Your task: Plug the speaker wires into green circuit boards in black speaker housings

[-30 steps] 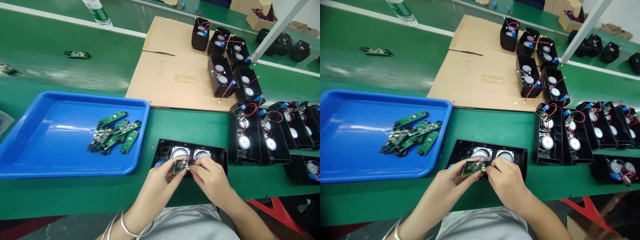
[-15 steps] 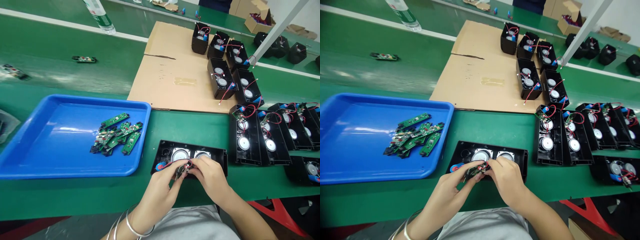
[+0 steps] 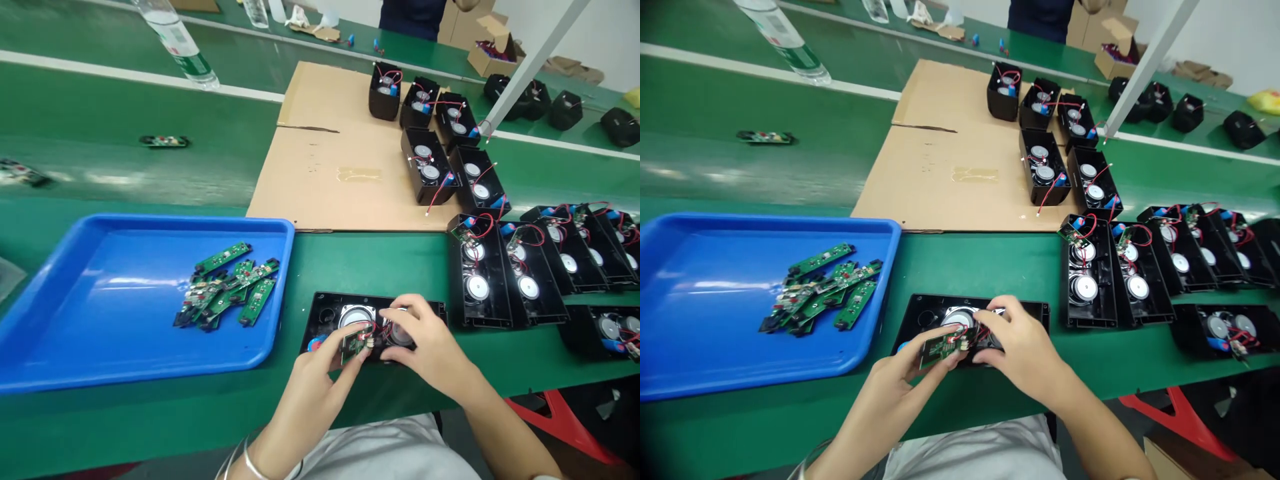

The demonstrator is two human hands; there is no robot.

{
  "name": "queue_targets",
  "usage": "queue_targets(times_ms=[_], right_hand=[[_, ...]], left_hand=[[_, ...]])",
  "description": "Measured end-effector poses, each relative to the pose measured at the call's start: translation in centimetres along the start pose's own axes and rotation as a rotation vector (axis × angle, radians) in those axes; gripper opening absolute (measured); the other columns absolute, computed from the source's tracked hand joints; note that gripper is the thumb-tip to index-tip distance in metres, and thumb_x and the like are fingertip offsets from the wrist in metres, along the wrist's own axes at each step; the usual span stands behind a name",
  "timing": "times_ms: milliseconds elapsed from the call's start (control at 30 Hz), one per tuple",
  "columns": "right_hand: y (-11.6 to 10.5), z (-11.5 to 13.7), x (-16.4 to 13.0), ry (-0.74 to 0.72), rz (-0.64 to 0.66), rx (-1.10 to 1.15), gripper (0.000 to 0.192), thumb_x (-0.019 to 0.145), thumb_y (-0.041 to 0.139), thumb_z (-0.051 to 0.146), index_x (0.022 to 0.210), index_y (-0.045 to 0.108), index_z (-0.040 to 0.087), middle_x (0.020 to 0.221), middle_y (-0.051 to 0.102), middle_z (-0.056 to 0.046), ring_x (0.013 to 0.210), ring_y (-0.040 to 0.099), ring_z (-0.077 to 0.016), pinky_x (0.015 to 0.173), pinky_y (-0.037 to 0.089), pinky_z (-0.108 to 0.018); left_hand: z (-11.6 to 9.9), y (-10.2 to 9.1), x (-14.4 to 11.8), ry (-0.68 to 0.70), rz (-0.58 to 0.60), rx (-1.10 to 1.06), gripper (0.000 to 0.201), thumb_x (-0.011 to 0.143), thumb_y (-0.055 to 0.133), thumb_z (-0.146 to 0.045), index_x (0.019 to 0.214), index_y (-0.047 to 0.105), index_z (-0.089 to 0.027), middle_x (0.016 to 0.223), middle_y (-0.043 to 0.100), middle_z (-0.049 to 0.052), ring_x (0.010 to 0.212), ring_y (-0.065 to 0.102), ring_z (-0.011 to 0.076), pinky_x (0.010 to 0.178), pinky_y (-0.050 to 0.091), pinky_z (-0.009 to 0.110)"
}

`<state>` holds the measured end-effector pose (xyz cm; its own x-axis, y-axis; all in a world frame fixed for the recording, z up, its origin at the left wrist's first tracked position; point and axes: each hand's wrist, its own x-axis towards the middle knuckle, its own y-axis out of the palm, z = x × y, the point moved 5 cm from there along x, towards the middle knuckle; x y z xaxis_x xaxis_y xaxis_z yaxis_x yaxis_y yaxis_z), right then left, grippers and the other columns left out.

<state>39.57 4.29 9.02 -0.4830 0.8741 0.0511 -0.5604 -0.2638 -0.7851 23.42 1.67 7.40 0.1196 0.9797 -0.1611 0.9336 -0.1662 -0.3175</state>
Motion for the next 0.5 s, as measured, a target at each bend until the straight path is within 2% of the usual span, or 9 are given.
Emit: queue_targets(times_ms=[33,100,167,200,267,333,400,500], right_hand=[[-0.8,-0.3,-0.2,0.0,0.005,-0.032,0.059,0.069,0.079,0.026,0.121,0.052,0.022,0.122,0.05,-0.01,0.102,0.057,-0.0222,0.086,0.052,-0.035],[-1.7,-0.7,-0.6,-0.024,0.042,-0.14,0.087,0.058,0.085,0.034,0.132,0.041,0.021,0.138,0.037,-0.015,0.126,0.039,-0.0313,0.102,0.04,-0.049],[-1.6,-0.9,-0.6,-0.049,0.148,-0.243,0.107,0.052,0.086,0.044,0.14,0.03,0.017,0.146,0.026,-0.02,0.136,0.02,-0.036,0.108,0.024,-0.059],[-1.2,-0.9,-0.5,-0.052,0.218,-0.281,0.115,0.05,0.086,0.047,0.142,0.026,0.015,0.147,0.022,-0.023,0.137,0.016,-0.0371,0.108,0.019,-0.061],[-0.2,-0.7,-0.1,-0.033,0.334,-0.336,0.124,0.047,0.086,0.05,0.144,0.02,0.012,0.147,0.02,-0.027,0.136,0.017,-0.0391,0.106,0.017,-0.064],[0.2,-0.3,0.2,-0.002,0.375,-0.375,0.123,0.049,0.087,0.048,0.145,0.019,0.012,0.146,0.021,-0.028,0.133,0.022,-0.0407,0.103,0.019,-0.065],[0.2,0.3,0.2,0.019,0.346,-0.392,0.118,0.051,0.086,0.045,0.144,0.021,0.014,0.142,0.028,-0.027,0.127,0.03,-0.041,0.101,0.022,-0.064],[0.1,1.1,-0.8,0.02,0.249,-0.372,0.109,0.054,0.081,0.047,0.142,0.025,0.017,0.13,0.043,-0.021,0.113,0.043,-0.0362,0.096,0.03,-0.058]], left_hand=[[0.0,-0.3,-0.1,-0.017,-0.011,0.013,0.024,0.081,0.057,-0.029,0.104,0.063,-0.026,0.088,0.075,-0.003,0.072,0.071,0.0145,0.061,0.056,0.018],[-0.1,-0.6,-0.3,-0.046,-0.01,0.034,0.023,0.08,0.06,-0.029,0.102,0.063,-0.026,0.085,0.075,-0.005,0.069,0.071,0.0137,0.059,0.056,0.018],[-0.2,-0.8,-0.2,-0.068,-0.009,0.034,0.023,0.078,0.061,-0.03,0.1,0.062,-0.026,0.083,0.075,-0.005,0.068,0.071,0.014,0.061,0.056,0.018],[-0.2,-0.9,-0.1,-0.074,-0.021,0.027,0.023,0.076,0.062,-0.032,0.098,0.062,-0.025,0.083,0.075,-0.004,0.067,0.071,0.0147,0.061,0.056,0.019],[0.0,-1.0,0.1,-0.104,-0.049,0.027,0.021,0.073,0.064,-0.036,0.09,0.062,-0.024,0.079,0.076,-0.002,0.065,0.071,0.0174,0.059,0.057,0.021],[0.4,-0.9,0.2,-0.139,-0.074,0.045,0.023,0.068,0.067,-0.043,0.078,0.061,-0.023,0.072,0.076,0.0,0.063,0.072,0.0213,0.055,0.056,0.023],[1.0,-0.8,0.0,-0.154,-0.068,0.055,0.028,0.064,0.069,-0.049,0.073,0.06,-0.024,0.067,0.075,0.001,0.065,0.072,0.025,0.055,0.057,0.025],[2.1,-0.9,-0.3,-0.158,-0.007,0.064,0.035,0.063,0.067,-0.059,0.074,0.064,-0.026,0.067,0.075,0.001,0.068,0.072,0.0269,0.058,0.057,0.027]])
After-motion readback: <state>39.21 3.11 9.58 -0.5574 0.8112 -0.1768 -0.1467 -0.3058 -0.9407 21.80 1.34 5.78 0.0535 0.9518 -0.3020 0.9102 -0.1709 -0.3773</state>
